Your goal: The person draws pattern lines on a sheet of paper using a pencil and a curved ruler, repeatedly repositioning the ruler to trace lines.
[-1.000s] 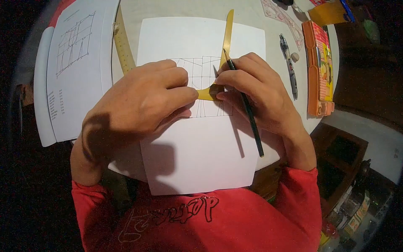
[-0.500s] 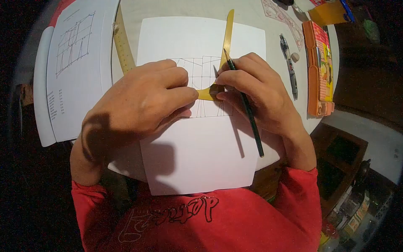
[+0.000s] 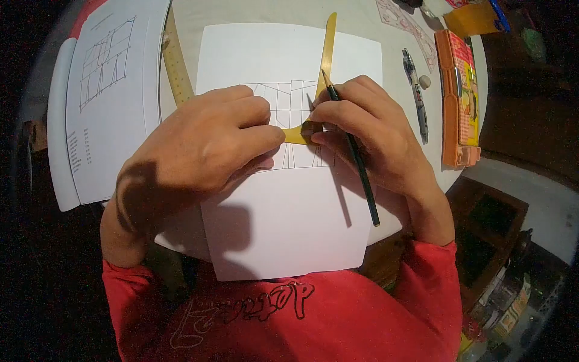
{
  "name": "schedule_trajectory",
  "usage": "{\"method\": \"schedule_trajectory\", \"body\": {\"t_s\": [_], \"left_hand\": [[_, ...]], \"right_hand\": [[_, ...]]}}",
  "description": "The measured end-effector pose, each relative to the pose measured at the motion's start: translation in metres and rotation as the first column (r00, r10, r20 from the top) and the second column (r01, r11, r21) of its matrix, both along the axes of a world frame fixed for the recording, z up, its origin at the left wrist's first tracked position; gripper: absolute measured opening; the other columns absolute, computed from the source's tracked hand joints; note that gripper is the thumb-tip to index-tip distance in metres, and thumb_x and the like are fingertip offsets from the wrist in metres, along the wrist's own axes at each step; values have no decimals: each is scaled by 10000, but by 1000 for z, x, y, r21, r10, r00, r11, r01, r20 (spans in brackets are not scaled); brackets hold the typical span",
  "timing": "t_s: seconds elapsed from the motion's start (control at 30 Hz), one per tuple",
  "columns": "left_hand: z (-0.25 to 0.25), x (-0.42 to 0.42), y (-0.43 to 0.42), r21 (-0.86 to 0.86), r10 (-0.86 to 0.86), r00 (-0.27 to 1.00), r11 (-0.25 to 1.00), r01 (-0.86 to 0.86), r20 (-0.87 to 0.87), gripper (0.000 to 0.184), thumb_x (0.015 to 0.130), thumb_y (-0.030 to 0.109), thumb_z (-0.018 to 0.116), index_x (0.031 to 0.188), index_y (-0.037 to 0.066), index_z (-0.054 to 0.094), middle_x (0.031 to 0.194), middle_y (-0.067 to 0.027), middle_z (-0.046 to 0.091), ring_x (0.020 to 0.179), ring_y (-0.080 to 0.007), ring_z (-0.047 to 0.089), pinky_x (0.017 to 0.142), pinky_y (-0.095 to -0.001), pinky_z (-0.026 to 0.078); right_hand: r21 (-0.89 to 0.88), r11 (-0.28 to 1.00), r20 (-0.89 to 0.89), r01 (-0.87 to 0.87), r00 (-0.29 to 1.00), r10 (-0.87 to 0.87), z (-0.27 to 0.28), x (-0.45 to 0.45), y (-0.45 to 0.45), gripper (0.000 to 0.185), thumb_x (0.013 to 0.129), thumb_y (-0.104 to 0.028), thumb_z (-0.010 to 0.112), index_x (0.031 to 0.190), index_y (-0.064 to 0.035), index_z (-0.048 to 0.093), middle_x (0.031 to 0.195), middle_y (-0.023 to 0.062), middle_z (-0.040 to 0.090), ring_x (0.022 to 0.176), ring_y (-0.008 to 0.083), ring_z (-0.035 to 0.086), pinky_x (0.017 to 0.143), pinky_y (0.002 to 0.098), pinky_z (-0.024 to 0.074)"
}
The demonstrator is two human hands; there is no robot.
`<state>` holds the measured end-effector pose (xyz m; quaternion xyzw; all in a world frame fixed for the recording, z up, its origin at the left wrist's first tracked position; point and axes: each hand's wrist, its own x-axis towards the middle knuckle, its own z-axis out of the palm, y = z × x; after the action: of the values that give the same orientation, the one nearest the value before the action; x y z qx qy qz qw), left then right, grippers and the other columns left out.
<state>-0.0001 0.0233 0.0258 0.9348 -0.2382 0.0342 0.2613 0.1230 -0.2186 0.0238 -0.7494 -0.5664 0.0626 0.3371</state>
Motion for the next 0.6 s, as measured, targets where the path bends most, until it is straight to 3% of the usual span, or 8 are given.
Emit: {"method": "schedule_trajectory", "body": {"t_s": [0.6], "left_hand": [[0, 1, -1, 3, 5, 1000, 1000, -5, 1, 118, 912, 105, 795, 922, 47, 693, 893, -56, 596, 814, -228, 561, 730, -358, 500]], "right_hand": [[8, 1000, 19, -22, 1000, 22, -1, 2, -2, 286, 847, -74, 895, 1089, -79, 742, 1021, 68, 690, 899, 224, 589, 742, 340, 485]]}}
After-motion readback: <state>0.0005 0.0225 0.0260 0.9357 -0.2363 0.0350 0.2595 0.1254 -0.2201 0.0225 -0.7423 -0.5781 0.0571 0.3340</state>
